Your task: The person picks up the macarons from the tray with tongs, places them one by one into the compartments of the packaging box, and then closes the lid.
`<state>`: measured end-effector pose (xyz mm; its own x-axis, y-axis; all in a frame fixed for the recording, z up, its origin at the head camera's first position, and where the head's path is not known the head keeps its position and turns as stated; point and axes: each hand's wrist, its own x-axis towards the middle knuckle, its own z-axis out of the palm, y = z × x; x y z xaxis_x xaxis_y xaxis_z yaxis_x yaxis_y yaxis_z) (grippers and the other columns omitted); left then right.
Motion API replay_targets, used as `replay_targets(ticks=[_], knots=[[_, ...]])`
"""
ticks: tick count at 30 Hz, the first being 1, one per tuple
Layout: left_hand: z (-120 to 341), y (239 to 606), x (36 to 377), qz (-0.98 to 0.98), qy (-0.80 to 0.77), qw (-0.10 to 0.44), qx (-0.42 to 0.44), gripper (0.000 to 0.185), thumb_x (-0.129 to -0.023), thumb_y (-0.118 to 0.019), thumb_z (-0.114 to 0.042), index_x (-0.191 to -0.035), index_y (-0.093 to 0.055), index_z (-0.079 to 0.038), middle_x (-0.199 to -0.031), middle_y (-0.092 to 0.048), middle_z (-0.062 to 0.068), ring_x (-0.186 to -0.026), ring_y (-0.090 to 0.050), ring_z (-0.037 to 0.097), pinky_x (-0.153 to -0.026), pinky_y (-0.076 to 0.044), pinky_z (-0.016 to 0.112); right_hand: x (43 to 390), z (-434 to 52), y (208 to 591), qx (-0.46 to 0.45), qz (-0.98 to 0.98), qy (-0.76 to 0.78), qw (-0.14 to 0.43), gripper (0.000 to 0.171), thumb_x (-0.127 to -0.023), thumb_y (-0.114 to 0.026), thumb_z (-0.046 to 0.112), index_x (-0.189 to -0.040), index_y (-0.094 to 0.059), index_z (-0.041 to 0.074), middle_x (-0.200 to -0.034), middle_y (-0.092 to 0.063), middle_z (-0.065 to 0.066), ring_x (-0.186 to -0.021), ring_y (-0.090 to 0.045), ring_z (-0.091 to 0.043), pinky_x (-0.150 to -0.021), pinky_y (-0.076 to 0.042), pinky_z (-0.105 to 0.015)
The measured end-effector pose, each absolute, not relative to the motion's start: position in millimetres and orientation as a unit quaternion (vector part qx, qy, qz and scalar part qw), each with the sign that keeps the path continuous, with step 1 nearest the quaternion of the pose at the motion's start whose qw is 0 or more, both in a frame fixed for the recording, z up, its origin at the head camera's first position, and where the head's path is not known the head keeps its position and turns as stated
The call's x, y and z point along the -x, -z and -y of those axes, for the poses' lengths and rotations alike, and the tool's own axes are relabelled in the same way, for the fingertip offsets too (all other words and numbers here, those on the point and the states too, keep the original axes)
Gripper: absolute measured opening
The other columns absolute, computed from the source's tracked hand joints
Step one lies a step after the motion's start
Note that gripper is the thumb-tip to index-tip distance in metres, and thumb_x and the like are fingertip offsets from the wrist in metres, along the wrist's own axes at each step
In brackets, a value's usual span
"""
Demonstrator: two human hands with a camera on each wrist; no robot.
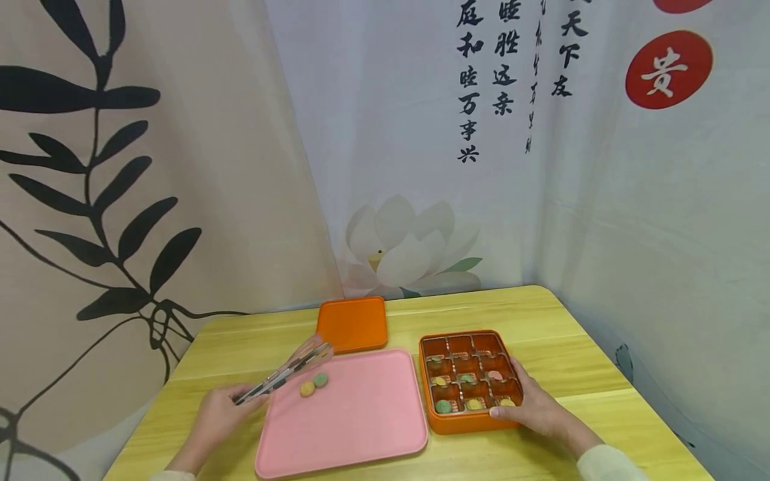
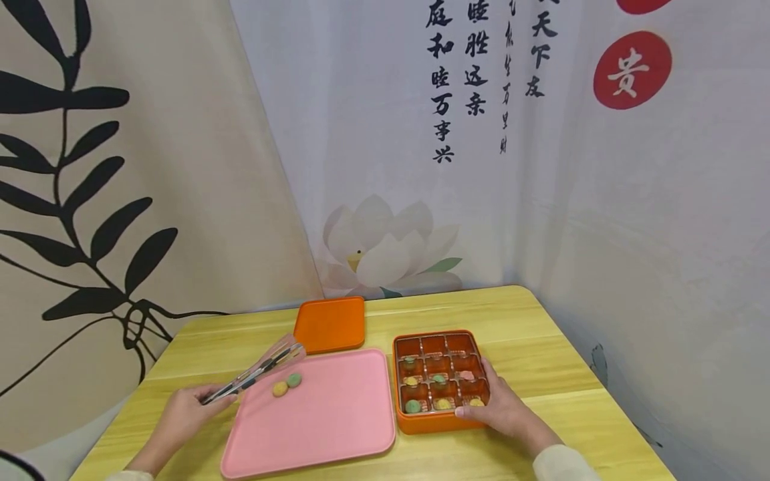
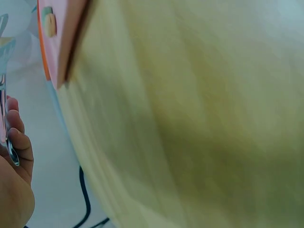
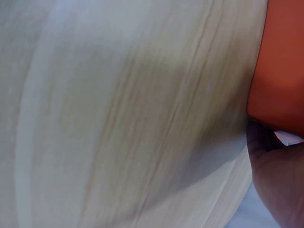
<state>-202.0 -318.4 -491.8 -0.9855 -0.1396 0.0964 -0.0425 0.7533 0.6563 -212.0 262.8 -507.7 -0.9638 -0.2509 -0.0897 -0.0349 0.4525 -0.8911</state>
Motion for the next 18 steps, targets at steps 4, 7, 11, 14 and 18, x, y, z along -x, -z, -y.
replay_targets(ticks=[4,7,11,14,18], knots=[[328,494,193,0.933,0.348,0.069,-0.055,0.041,-0.081,-0.081,-0.044,-0.098,-0.076,-0.007,-0.073,-0.063,0.001,-0.060,-0.046,0.014,-0.052,-0.037,0.026,212,-263,508,0.084,-0.843,0.521,0.104,0.114,-0.083,-0.083,0.026,-0.158,0.001,0.007,-0.151,-0.029,-0.030,-0.131,-0.043,-0.043,-0.105,-0.032,-0.062],[335,496,186,0.934,0.347,0.063,-0.064,0.039,-0.081,-0.081,-0.043,-0.096,-0.076,-0.008,-0.069,-0.059,0.000,-0.057,-0.044,0.013,-0.051,-0.035,0.025,212,-262,508,0.083,-0.844,0.520,0.104,0.114,-0.083,-0.082,0.027,-0.158,0.002,0.006,-0.151,-0.028,-0.031,-0.132,-0.042,-0.045,-0.105,-0.032,-0.063],[343,500,180,0.935,0.342,0.055,-0.078,0.040,-0.082,-0.080,-0.044,-0.101,-0.076,-0.009,-0.072,-0.061,-0.001,-0.061,-0.044,0.014,-0.053,-0.036,0.026,213,-263,509,0.085,-0.842,0.523,0.101,0.114,-0.083,-0.082,0.026,-0.158,0.002,0.007,-0.152,-0.027,-0.031,-0.132,-0.042,-0.045,-0.105,-0.032,-0.062],[348,505,176,0.938,0.333,0.051,-0.079,0.039,-0.081,-0.080,-0.044,-0.100,-0.076,-0.010,-0.072,-0.060,-0.001,-0.062,-0.045,0.014,-0.054,-0.035,0.026,213,-264,510,0.092,-0.837,0.530,0.099,0.113,-0.084,-0.082,0.025,-0.158,0.002,0.007,-0.151,-0.028,-0.030,-0.130,-0.044,-0.044,-0.105,-0.033,-0.061],[352,510,170,0.941,0.324,0.044,-0.080,0.040,-0.080,-0.080,-0.046,-0.099,-0.077,-0.011,-0.071,-0.060,-0.002,-0.061,-0.044,0.014,-0.054,-0.035,0.027,214,-264,512,0.099,-0.831,0.538,0.102,0.113,-0.084,-0.082,0.023,-0.158,0.002,0.008,-0.151,-0.030,-0.030,-0.129,-0.046,-0.042,-0.105,-0.033,-0.060]])
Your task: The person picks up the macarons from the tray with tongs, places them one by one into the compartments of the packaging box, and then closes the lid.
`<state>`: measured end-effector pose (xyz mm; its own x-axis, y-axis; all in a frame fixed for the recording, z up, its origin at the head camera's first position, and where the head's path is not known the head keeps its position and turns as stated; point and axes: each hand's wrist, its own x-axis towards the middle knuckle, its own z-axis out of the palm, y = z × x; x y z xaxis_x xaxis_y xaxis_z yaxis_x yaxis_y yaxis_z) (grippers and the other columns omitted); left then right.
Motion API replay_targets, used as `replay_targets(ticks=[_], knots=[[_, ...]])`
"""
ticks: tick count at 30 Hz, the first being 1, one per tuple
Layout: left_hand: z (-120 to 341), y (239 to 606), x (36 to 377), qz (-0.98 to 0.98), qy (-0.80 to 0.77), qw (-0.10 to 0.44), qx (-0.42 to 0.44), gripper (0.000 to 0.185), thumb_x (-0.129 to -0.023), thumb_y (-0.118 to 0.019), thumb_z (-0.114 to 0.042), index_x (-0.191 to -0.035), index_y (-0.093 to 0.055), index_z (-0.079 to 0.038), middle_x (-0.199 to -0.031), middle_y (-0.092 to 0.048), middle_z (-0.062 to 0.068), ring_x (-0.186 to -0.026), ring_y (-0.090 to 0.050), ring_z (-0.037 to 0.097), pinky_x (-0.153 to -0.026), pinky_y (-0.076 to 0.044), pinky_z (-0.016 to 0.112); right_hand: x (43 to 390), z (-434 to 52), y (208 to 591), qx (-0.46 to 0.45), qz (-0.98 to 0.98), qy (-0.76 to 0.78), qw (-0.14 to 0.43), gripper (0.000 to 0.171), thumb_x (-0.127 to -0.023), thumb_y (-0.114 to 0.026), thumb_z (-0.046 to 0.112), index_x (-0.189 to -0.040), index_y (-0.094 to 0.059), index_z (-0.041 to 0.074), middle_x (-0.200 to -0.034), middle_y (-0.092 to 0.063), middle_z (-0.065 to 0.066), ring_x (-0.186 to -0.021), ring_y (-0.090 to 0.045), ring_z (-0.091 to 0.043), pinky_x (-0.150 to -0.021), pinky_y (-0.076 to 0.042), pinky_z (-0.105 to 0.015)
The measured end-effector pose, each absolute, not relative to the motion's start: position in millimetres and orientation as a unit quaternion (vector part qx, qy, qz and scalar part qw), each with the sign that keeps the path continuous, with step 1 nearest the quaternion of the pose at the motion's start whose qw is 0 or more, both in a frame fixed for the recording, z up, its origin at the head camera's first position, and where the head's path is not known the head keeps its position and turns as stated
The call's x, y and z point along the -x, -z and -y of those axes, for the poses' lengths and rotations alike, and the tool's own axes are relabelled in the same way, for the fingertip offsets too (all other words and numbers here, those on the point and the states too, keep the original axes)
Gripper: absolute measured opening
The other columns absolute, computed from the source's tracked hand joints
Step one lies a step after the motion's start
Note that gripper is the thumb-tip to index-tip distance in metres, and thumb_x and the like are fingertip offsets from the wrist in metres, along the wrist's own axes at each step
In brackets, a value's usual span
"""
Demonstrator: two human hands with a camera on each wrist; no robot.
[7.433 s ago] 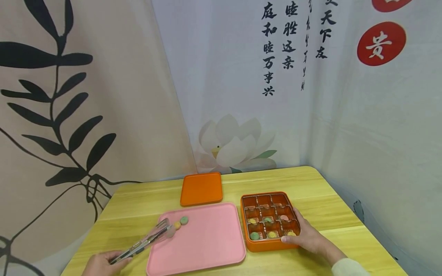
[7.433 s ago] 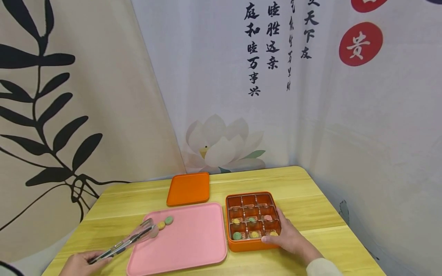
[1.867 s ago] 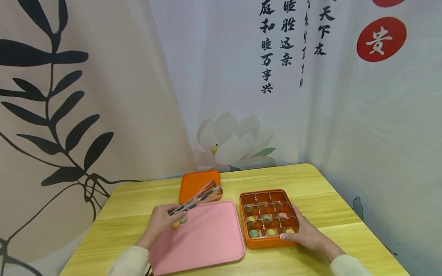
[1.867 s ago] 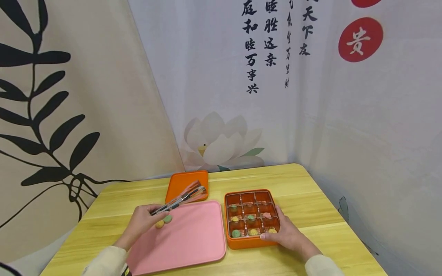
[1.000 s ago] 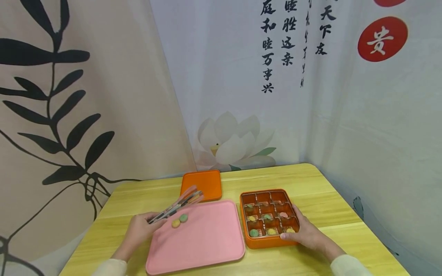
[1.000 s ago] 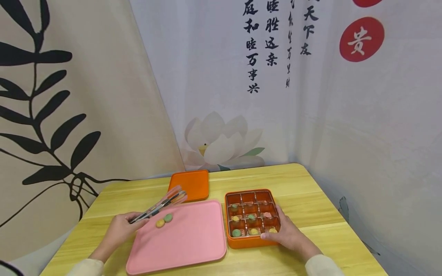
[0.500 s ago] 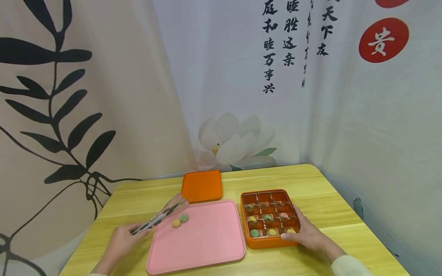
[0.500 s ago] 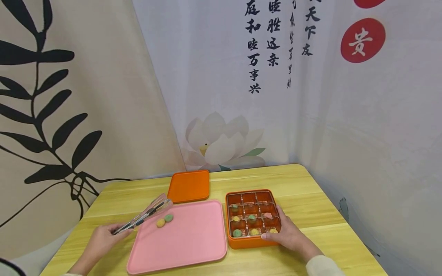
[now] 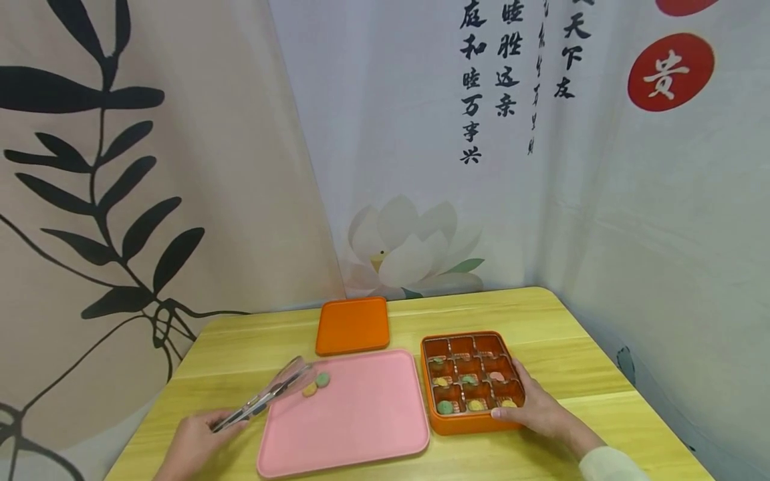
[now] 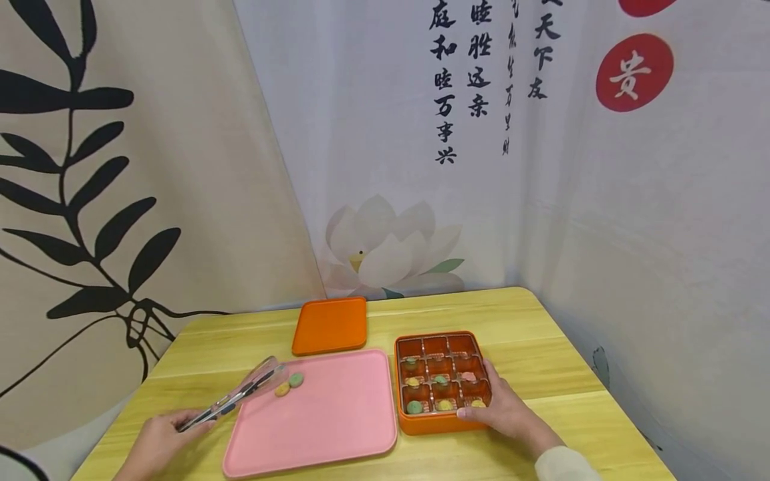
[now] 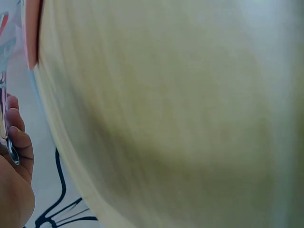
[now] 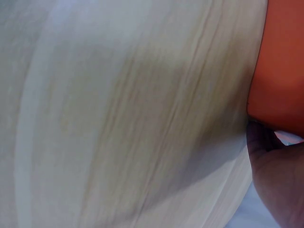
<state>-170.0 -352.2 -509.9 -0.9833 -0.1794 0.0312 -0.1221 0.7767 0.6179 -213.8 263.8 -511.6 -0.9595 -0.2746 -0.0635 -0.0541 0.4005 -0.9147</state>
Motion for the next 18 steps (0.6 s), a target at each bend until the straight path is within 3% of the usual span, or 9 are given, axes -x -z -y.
replay_targets(ticks=[9,18], knots=[[350.4,516.2,163.5,0.939,0.332,0.030,-0.087,0.040,-0.080,-0.082,-0.041,-0.100,-0.076,-0.007,-0.071,-0.062,-0.002,-0.055,-0.044,0.014,-0.051,-0.036,0.026,213.1,-263.3,512.2,0.087,-0.838,0.530,0.102,0.114,-0.083,-0.083,0.026,-0.158,0.001,0.007,-0.152,-0.027,-0.030,-0.131,-0.043,-0.044,-0.104,-0.034,-0.060],[348.9,517.8,161.5,0.940,0.327,0.015,-0.098,0.037,-0.077,-0.084,-0.040,-0.094,-0.077,-0.008,-0.063,-0.056,-0.002,-0.052,-0.041,0.013,-0.048,-0.033,0.025,213.5,-264.2,512.5,0.090,-0.837,0.530,0.101,0.114,-0.083,-0.082,0.025,-0.158,0.002,0.008,-0.153,-0.026,-0.030,-0.131,-0.043,-0.043,-0.105,-0.033,-0.060]])
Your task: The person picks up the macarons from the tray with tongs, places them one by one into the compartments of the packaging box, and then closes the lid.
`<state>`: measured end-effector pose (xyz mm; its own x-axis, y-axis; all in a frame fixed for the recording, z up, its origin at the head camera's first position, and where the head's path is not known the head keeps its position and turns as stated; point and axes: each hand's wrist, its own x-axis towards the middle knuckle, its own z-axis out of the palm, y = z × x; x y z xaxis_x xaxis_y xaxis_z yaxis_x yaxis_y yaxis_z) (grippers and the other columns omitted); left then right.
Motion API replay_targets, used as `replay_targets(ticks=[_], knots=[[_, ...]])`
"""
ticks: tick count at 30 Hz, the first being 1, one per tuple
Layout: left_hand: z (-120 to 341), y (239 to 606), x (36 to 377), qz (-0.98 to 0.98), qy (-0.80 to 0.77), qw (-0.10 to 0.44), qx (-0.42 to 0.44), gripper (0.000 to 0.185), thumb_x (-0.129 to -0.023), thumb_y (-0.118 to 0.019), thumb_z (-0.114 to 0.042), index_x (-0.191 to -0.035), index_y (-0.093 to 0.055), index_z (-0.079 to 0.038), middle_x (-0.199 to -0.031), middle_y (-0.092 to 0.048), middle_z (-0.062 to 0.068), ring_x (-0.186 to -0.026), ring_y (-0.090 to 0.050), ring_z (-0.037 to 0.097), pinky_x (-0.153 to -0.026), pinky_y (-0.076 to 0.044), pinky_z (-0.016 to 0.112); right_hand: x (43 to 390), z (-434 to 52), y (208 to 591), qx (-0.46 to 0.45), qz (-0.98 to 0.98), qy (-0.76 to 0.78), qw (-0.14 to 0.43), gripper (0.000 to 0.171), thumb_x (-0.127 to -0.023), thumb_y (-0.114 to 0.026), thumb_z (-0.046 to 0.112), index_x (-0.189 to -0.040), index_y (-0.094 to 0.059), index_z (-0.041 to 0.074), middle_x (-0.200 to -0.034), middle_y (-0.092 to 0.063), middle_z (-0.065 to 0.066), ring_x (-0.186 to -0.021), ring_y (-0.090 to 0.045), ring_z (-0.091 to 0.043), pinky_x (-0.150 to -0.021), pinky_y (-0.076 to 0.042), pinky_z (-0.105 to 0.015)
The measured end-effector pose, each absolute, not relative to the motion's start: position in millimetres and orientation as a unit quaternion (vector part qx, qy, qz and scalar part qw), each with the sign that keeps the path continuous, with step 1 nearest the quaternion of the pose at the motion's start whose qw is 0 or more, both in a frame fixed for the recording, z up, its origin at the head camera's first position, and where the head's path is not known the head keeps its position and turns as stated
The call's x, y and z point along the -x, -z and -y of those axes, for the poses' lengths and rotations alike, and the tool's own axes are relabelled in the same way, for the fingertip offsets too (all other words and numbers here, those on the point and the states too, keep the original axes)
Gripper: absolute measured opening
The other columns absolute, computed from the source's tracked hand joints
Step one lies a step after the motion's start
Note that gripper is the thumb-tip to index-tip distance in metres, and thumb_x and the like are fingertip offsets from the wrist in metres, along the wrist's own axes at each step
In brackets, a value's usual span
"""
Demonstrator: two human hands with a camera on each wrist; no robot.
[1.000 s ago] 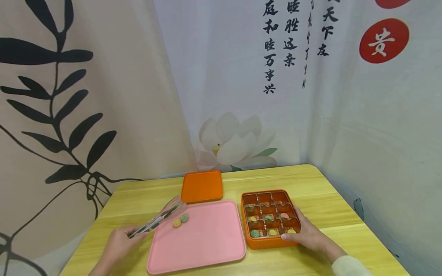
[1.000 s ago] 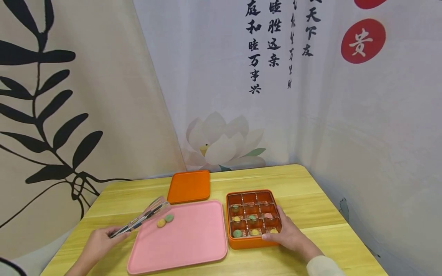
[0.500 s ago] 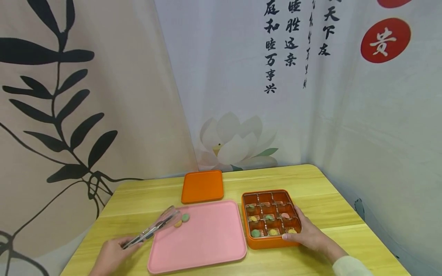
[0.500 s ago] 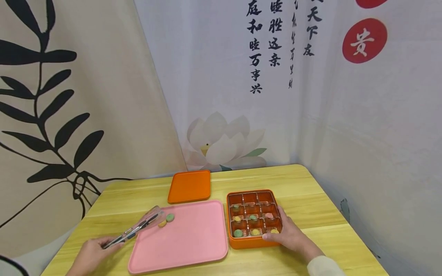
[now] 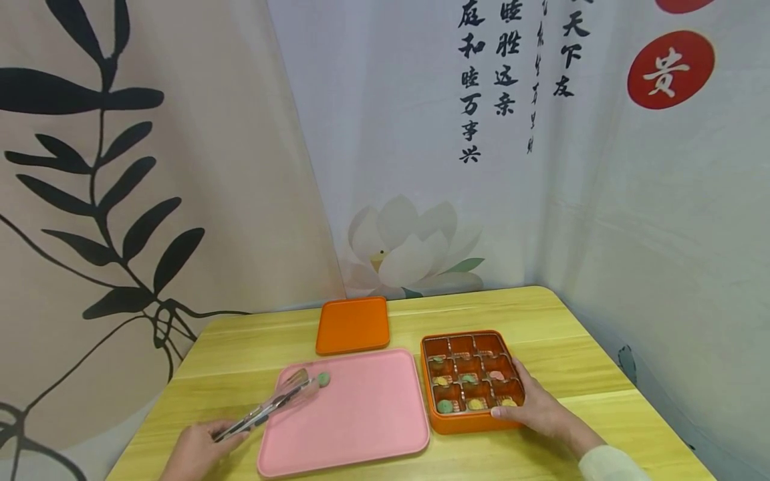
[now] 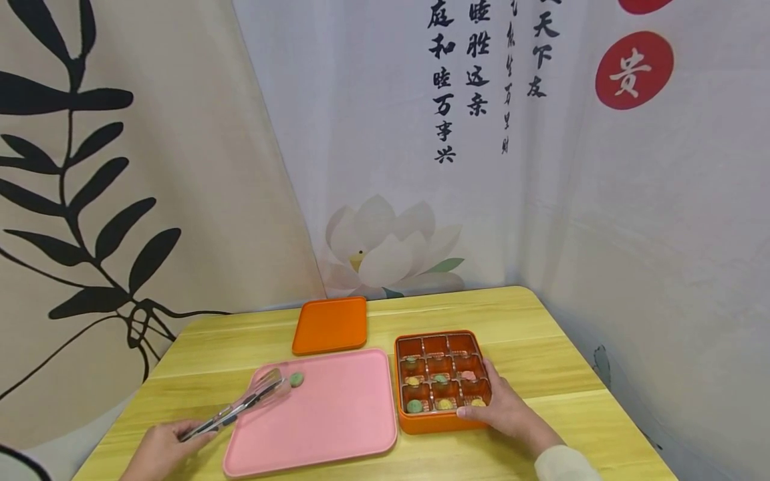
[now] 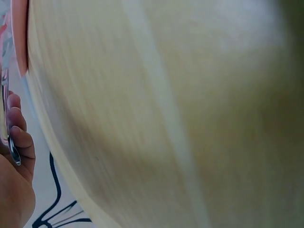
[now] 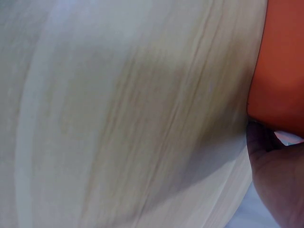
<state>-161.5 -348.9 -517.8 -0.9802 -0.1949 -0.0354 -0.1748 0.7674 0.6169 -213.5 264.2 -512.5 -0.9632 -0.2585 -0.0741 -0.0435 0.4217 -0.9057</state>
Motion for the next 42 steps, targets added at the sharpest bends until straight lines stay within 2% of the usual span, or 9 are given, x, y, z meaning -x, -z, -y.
replay_targets(ticks=[6,12,20,26,33,42], knots=[[351,520,161,0.937,0.333,0.011,-0.102,0.038,-0.075,-0.084,-0.041,-0.092,-0.077,-0.008,-0.062,-0.054,-0.003,-0.052,-0.041,0.012,-0.047,-0.033,0.024,214,-264,513,0.095,-0.837,0.530,0.100,0.113,-0.084,-0.082,0.025,-0.158,0.002,0.007,-0.152,-0.029,-0.030,-0.131,-0.044,-0.043,-0.104,-0.034,-0.060],[352,520,160,0.937,0.336,0.017,-0.097,0.029,-0.078,-0.084,-0.035,-0.088,-0.077,-0.008,-0.059,-0.052,-0.003,-0.051,-0.040,0.012,-0.047,-0.033,0.024,214,-264,512,0.098,-0.839,0.526,0.098,0.113,-0.084,-0.082,0.025,-0.158,0.001,0.007,-0.151,-0.029,-0.029,-0.132,-0.043,-0.043,-0.104,-0.033,-0.061],[350,516,158,0.934,0.345,0.026,-0.095,0.027,-0.078,-0.083,-0.032,-0.085,-0.076,-0.008,-0.068,-0.061,-0.002,-0.057,-0.043,0.014,-0.051,-0.034,0.026,213,-264,511,0.097,-0.841,0.522,0.098,0.113,-0.084,-0.082,0.026,-0.158,0.001,0.008,-0.152,-0.029,-0.030,-0.132,-0.042,-0.043,-0.104,-0.033,-0.061],[347,512,158,0.932,0.346,0.029,-0.100,0.019,-0.079,-0.082,-0.024,-0.084,-0.076,-0.007,-0.068,-0.061,-0.001,-0.058,-0.044,0.014,-0.051,-0.035,0.026,213,-264,511,0.104,-0.830,0.538,0.100,0.112,-0.084,-0.082,0.023,-0.158,0.001,0.010,-0.151,-0.030,-0.029,-0.130,-0.045,-0.041,-0.104,-0.034,-0.060],[344,511,160,0.938,0.333,0.036,-0.089,0.025,-0.080,-0.082,-0.032,-0.088,-0.077,-0.009,-0.071,-0.063,-0.002,-0.062,-0.046,0.016,-0.054,-0.036,0.027,213,-265,512,0.103,-0.830,0.539,0.099,0.113,-0.084,-0.082,0.023,-0.158,0.001,0.008,-0.152,-0.030,-0.029,-0.130,-0.045,-0.041,-0.104,-0.033,-0.060],[333,507,162,0.943,0.324,0.045,-0.068,0.025,-0.082,-0.081,-0.033,-0.089,-0.079,-0.009,-0.066,-0.059,-0.003,-0.060,-0.044,0.013,-0.054,-0.036,0.025,211,-263,512,0.109,-0.824,0.548,0.095,0.112,-0.083,-0.082,0.021,-0.158,0.000,0.009,-0.149,-0.035,-0.028,-0.127,-0.050,-0.039,-0.105,-0.032,-0.060]])
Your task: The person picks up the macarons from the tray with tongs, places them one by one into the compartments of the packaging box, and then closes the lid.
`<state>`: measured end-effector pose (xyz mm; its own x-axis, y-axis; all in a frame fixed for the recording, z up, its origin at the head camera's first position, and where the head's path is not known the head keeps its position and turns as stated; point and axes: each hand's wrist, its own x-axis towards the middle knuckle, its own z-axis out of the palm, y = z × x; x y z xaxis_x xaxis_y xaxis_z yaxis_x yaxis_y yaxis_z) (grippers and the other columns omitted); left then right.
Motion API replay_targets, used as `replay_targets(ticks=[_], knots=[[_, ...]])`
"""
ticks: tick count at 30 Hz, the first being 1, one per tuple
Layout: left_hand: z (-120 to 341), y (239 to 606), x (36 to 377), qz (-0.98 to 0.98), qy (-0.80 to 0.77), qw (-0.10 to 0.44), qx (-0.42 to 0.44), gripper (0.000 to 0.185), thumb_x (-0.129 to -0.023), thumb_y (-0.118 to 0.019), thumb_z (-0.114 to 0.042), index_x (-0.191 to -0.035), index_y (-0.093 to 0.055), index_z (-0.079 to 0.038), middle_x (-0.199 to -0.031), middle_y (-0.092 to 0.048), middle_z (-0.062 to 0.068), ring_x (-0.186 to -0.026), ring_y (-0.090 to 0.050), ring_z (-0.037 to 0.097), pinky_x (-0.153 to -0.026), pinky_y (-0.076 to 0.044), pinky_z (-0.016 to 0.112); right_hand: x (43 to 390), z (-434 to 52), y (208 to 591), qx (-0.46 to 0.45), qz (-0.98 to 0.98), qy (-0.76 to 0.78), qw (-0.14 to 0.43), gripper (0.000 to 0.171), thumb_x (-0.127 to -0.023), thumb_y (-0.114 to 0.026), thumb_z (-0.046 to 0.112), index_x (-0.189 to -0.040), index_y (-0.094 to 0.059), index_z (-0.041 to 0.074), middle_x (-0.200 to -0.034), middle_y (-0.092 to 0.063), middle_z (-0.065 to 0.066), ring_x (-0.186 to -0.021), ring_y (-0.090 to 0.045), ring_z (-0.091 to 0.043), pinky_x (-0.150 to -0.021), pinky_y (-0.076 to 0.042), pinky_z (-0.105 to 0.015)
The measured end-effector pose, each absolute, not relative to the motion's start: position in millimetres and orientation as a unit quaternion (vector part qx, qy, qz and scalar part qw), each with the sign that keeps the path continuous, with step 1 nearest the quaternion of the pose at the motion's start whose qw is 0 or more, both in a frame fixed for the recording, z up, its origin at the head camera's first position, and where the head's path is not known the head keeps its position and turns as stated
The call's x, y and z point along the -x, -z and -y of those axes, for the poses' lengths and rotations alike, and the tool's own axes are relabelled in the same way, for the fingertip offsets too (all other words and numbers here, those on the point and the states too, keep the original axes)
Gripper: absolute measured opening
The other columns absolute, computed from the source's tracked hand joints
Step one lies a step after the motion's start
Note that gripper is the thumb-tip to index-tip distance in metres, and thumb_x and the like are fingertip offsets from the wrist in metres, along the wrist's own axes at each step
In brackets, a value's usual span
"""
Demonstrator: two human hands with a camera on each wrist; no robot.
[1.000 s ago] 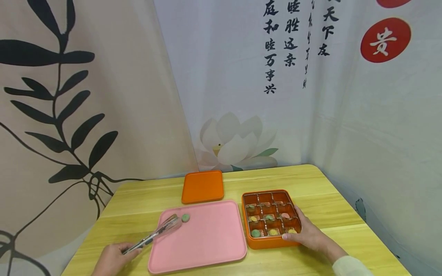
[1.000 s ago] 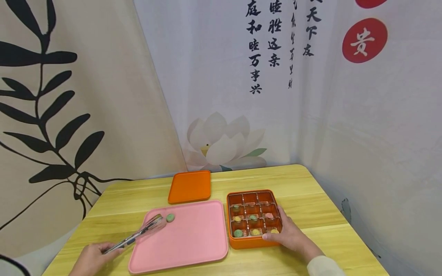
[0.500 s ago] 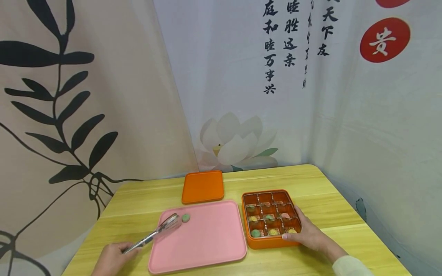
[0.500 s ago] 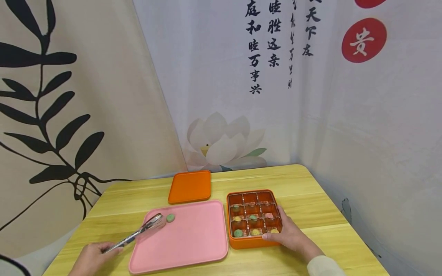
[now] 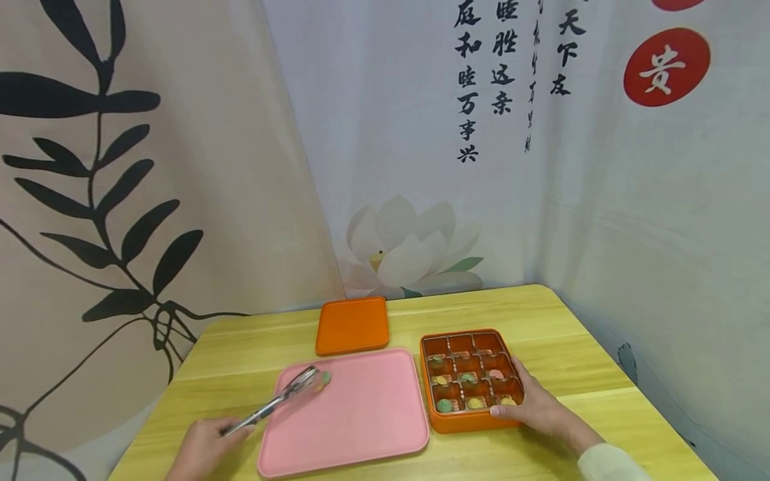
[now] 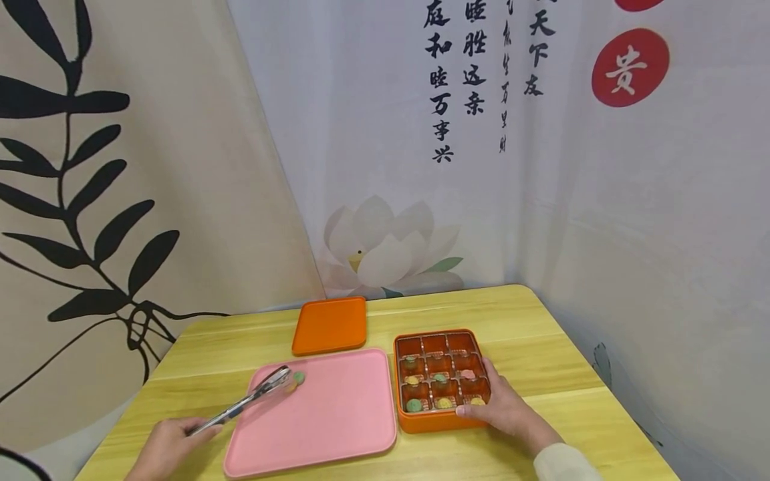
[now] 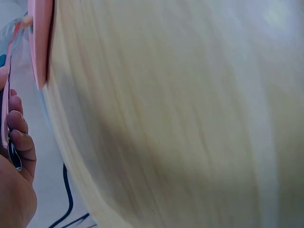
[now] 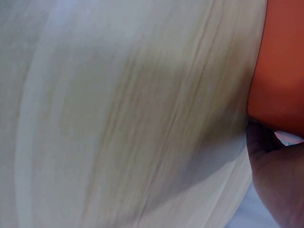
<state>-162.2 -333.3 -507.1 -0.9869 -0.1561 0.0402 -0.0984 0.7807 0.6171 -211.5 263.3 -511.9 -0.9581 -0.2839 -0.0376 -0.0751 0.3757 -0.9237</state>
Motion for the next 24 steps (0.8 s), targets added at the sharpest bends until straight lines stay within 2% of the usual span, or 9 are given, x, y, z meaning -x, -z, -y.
replay_targets(ticks=[7,12,16,24], knots=[[326,505,165,0.938,0.337,0.046,-0.071,0.024,-0.082,-0.081,-0.036,-0.088,-0.078,-0.012,-0.069,-0.064,-0.003,-0.060,-0.046,0.013,-0.056,-0.039,0.025,211,-263,512,0.109,-0.827,0.544,0.094,0.112,-0.083,-0.083,0.021,-0.158,0.000,0.010,-0.149,-0.035,-0.028,-0.126,-0.050,-0.038,-0.105,-0.033,-0.060],[320,502,168,0.935,0.343,0.051,-0.069,0.022,-0.083,-0.080,-0.035,-0.086,-0.078,-0.013,-0.068,-0.062,-0.003,-0.057,-0.044,0.013,-0.053,-0.036,0.025,211,-262,511,0.116,-0.823,0.548,0.090,0.111,-0.083,-0.082,0.021,-0.158,-0.001,0.010,-0.147,-0.038,-0.027,-0.125,-0.051,-0.037,-0.105,-0.030,-0.061],[313,501,173,0.932,0.353,0.051,-0.069,0.026,-0.082,-0.081,-0.037,-0.087,-0.078,-0.012,-0.066,-0.060,-0.003,-0.056,-0.042,0.012,-0.050,-0.034,0.024,211,-262,509,0.105,-0.839,0.527,0.087,0.114,-0.082,-0.084,0.024,-0.158,0.000,0.008,-0.149,-0.035,-0.028,-0.127,-0.049,-0.039,-0.106,-0.029,-0.063],[291,499,188,0.925,0.372,0.055,-0.047,0.022,-0.082,-0.081,-0.034,-0.089,-0.079,-0.013,-0.067,-0.064,-0.002,-0.054,-0.043,0.011,-0.048,-0.033,0.022,211,-262,509,0.099,-0.846,0.516,0.086,0.115,-0.081,-0.084,0.025,-0.158,0.000,0.007,-0.148,-0.035,-0.028,-0.127,-0.048,-0.039,-0.105,-0.030,-0.062]])
